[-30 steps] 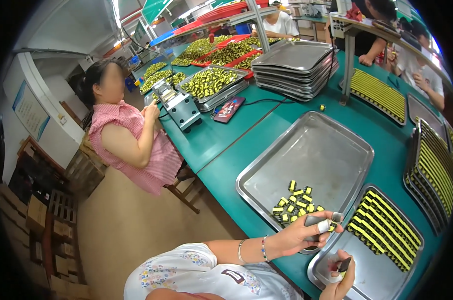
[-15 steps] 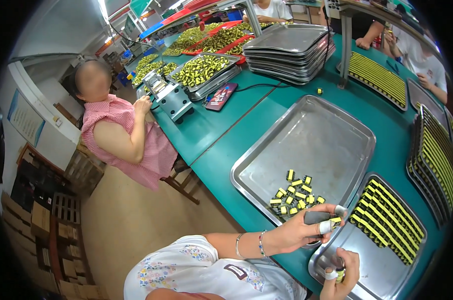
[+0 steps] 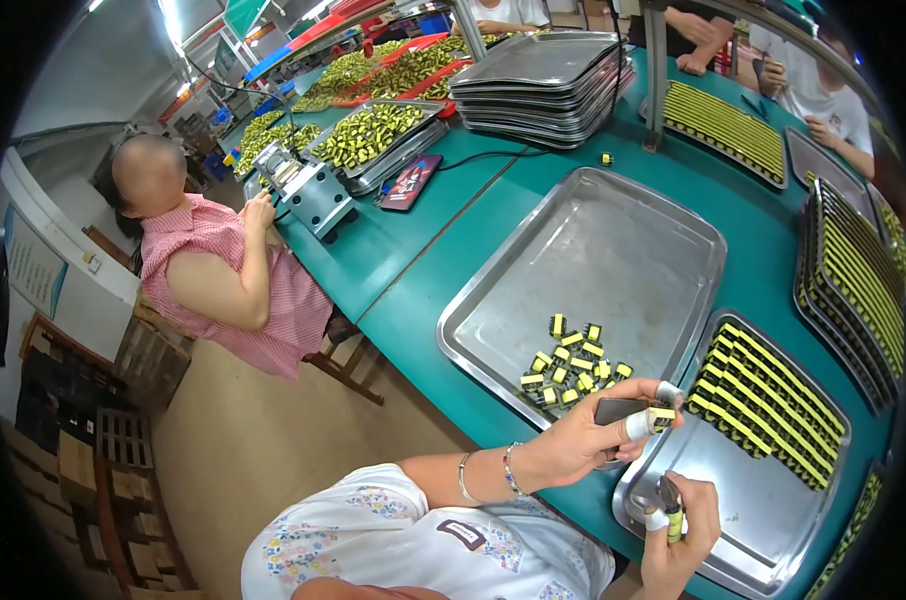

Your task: The person assembles small electronic components at a factory workbench using a pair of pliers.

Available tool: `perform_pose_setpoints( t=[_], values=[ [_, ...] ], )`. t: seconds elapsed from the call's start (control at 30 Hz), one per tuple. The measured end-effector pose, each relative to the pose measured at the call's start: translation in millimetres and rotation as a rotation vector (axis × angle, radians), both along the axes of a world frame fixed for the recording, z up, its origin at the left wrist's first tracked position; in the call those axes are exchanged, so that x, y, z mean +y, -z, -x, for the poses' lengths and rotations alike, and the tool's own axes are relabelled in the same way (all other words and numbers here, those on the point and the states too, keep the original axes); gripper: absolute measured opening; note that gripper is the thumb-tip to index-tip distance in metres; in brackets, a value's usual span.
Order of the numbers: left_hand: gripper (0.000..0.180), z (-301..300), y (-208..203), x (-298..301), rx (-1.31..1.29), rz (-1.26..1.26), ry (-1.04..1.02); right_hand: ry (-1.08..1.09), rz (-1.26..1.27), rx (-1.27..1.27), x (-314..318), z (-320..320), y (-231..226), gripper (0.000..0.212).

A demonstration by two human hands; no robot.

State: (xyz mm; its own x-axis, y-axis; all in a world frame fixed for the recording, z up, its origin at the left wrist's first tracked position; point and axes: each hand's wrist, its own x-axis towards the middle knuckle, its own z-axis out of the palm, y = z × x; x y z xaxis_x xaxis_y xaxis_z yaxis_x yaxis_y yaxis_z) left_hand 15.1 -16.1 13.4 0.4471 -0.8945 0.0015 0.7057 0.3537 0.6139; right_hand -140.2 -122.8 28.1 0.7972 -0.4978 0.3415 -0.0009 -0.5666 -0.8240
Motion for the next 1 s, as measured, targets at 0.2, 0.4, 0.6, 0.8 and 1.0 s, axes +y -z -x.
perform_pose_setpoints(
  t=[0.2, 0.4, 0.6, 0.8, 1.0],
  values=[
    [0.04, -3, 0, -1, -0.043, -0.041, 0.011, 0.007, 0.032, -0.004, -1, -3, 0, 0.026],
    [0.044, -2, 0, -1, -0.122, -0.08, 0.005, -0.003, 0.042, 0.016, -3, -4, 1, 0.027],
    [0.048, -1, 5, -1, -0.2, -0.071, 0.0, 0.006, 0.04, 0.018, -3, -4, 3, 0.028],
    [0.052, 1, -9, 4, -0.275, -0.105, -0.016, -0.004, 0.048, 0.023, -3, -2, 3, 0.027],
    [0.052, 0, -12, 5, -0.314, -0.15, 0.04, 0.005, 0.048, 0.032, -1, -2, 2, 0.027]
  ],
)
